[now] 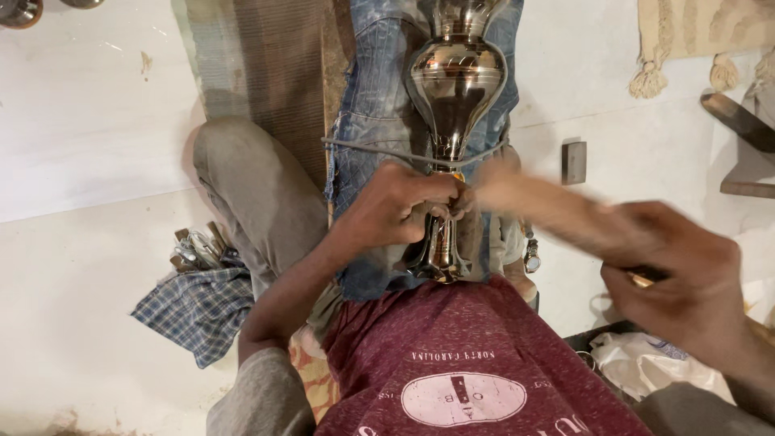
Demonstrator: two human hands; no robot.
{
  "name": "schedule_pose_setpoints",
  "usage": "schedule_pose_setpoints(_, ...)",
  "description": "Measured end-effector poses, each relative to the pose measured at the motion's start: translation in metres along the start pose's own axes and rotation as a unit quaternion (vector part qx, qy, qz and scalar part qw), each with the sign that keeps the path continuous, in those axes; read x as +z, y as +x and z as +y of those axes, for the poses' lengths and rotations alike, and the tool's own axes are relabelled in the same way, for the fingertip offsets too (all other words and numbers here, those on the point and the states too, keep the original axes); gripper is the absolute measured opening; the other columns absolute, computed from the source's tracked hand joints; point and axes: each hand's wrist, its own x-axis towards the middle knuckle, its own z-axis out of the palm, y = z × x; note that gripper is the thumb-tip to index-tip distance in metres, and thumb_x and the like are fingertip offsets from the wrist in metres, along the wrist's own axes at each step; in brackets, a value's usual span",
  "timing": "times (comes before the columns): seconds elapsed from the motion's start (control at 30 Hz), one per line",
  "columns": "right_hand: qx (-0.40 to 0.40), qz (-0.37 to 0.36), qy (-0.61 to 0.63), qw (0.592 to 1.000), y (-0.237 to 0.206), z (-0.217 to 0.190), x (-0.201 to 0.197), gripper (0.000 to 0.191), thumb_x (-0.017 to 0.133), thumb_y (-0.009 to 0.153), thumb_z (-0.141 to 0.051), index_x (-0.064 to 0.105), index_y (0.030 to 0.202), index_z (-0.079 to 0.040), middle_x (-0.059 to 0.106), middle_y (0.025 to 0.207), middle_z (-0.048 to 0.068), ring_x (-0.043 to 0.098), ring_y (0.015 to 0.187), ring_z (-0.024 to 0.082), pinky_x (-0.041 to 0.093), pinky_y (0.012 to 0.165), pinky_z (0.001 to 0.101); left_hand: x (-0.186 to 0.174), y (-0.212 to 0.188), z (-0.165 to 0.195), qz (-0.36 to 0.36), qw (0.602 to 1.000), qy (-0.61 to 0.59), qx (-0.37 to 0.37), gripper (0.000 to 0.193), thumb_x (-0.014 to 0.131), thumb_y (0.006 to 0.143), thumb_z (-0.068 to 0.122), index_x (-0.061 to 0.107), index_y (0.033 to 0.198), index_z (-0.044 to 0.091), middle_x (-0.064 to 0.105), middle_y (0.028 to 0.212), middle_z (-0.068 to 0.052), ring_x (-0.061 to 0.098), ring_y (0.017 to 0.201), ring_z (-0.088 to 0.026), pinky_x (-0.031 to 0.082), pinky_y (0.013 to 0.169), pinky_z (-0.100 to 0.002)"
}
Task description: The person sits on the floor with a brass vase held against a padded leg support and shapes the small brass knob on its stem. They hold a punch against the knob with one hand and strike it with a wooden mallet held in the other hand, repositioning the punch repeatedly around the knob.
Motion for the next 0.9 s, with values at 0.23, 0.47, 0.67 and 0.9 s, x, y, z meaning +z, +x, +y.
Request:
schedule_pose_setpoints(0.23, -0.107, 0.037, -0.222, 0.969, -0.036, -0.002, 0.013, 0.066, 0.076, 0.082, -0.003, 0.055, 0.144, -0.011, 0.07, 0.112, 0.023, 0.067, 0.066, 0.019, 0.056, 0.05, 0.0266, -0.002, 0.001, -0.022, -0.044, 0.992, -0.022, 0.118, 0.041, 0.059, 0.075, 0.0, 0.076, 0.111, 0.011, 0.079, 0.088, -0.006, 0.07, 0.063, -0.012, 0.051, 0.052, -0.028)
schedule_pose_setpoints(0.47, -0.074, -0.023, -0.33, 0.941, -0.036, -0.034, 0.015, 0.058, 0.084, 0.078, -0.004, 0.066, 0.132, -0.011, 0.074, 0.099, 0.019, 0.062, 0.055, 0.014, 0.049, 0.039, 0.0304, -0.007, 0.004, -0.02, -0.09, 0.985, -0.026, 0.143, 0.04, 0.061, 0.074, 0.005, 0.079, 0.108, 0.013, 0.079, 0.089, -0.004, 0.074, 0.072, -0.016, 0.055, 0.062, -0.032)
schedule_pose_setpoints(0.67, -0.129, 0.077, -0.281, 0.948, -0.047, -0.005, 0.03, 0.059, 0.079, 0.076, -0.001, 0.067, 0.133, -0.015, 0.072, 0.1, 0.016, 0.065, 0.063, 0.017, 0.052, 0.048, 0.0299, -0.007, 0.003, -0.023, -0.079, 0.985, -0.07, 0.135, 0.045, 0.062, 0.068, 0.002, 0.079, 0.108, 0.013, 0.078, 0.087, -0.005, 0.073, 0.07, -0.015, 0.056, 0.062, -0.031)
schedule_pose_setpoints(0.9, 0.009, 0.068, -0.117, 0.991, -0.048, -0.009, 0.038, 0.074, 0.074, 0.078, 0.005, 0.062, 0.148, -0.015, 0.07, 0.118, 0.019, 0.071, 0.088, 0.02, 0.058, 0.066, 0.0236, -0.003, 0.002, -0.013, 0.03, 0.996, -0.025, 0.081, 0.046, 0.064, 0.069, -0.002, 0.075, 0.112, 0.01, 0.078, 0.088, -0.009, 0.075, 0.069, -0.019, 0.052, 0.054, -0.031)
